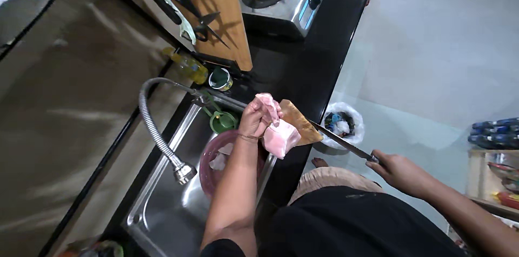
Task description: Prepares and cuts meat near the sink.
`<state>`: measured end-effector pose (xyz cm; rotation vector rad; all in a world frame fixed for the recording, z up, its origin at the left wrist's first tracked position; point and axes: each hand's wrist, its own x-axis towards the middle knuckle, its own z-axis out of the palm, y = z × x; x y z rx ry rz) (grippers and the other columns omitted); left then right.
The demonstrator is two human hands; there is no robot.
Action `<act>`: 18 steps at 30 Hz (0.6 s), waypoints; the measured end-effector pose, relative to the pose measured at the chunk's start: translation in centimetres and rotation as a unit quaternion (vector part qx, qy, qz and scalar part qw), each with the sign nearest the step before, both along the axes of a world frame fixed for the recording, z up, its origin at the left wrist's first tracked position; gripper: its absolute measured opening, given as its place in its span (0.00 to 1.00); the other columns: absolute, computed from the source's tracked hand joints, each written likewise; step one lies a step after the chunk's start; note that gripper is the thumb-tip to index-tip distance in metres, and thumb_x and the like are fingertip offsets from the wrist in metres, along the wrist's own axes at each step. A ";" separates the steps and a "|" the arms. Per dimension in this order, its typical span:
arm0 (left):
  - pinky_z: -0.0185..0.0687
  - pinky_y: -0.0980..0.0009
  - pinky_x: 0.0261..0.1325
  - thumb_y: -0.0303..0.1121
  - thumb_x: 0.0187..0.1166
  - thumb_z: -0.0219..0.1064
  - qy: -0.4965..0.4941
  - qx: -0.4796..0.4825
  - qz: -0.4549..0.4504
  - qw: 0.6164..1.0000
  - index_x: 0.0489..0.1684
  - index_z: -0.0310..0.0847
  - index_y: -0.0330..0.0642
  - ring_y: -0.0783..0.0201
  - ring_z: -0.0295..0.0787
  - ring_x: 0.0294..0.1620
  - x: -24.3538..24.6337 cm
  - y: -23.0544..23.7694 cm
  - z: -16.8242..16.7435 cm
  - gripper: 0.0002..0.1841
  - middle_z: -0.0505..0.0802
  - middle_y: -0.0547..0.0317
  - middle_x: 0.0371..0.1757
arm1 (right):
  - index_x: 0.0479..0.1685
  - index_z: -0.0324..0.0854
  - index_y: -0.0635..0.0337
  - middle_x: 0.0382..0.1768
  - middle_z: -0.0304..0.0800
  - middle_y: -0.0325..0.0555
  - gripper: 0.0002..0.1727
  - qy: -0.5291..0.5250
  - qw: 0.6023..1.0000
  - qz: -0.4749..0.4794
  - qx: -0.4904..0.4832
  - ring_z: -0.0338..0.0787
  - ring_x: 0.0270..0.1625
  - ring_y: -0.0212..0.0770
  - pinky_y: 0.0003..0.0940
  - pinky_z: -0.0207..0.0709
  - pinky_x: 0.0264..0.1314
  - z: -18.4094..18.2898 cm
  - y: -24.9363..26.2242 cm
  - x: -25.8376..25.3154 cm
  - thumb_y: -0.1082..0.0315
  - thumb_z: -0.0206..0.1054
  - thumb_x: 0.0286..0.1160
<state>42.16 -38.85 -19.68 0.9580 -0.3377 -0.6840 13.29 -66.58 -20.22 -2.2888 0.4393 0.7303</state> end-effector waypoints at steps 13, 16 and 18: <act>0.86 0.70 0.62 0.14 0.61 0.74 -0.445 0.249 0.059 0.858 0.41 0.88 0.33 0.66 0.88 0.58 0.7 -0.5 1.2 0.11 0.91 0.52 0.54 | 0.49 0.80 0.66 0.26 0.83 0.55 0.20 0.004 1.000 0.001 0.011 0.87 0.33 0.56 0.57 0.80 0.40 -0.3 -0.1 -0.4 0.54 0.59 0.91; 0.82 0.67 0.69 0.18 0.64 0.75 -0.490 0.264 0.072 0.828 0.38 0.90 0.35 0.63 0.85 0.63 0.4 -0.6 0.9 0.07 0.89 0.50 0.56 | 0.49 0.80 0.67 0.26 0.83 0.57 0.20 -0.008 1.000 0.004 0.010 0.87 0.32 0.57 0.59 0.80 0.39 -0.3 0.1 -0.4 0.55 0.60 0.90; 0.77 0.64 0.73 0.21 0.65 0.74 -0.514 0.282 0.077 0.807 0.35 0.92 0.39 0.61 0.81 0.67 0.5 -0.8 0.3 0.05 0.87 0.51 0.59 | 0.49 0.80 0.66 0.26 0.83 0.56 0.20 -0.012 1.000 0.008 0.005 0.87 0.32 0.57 0.58 0.80 0.39 -0.3 0.2 -0.2 0.54 0.60 0.90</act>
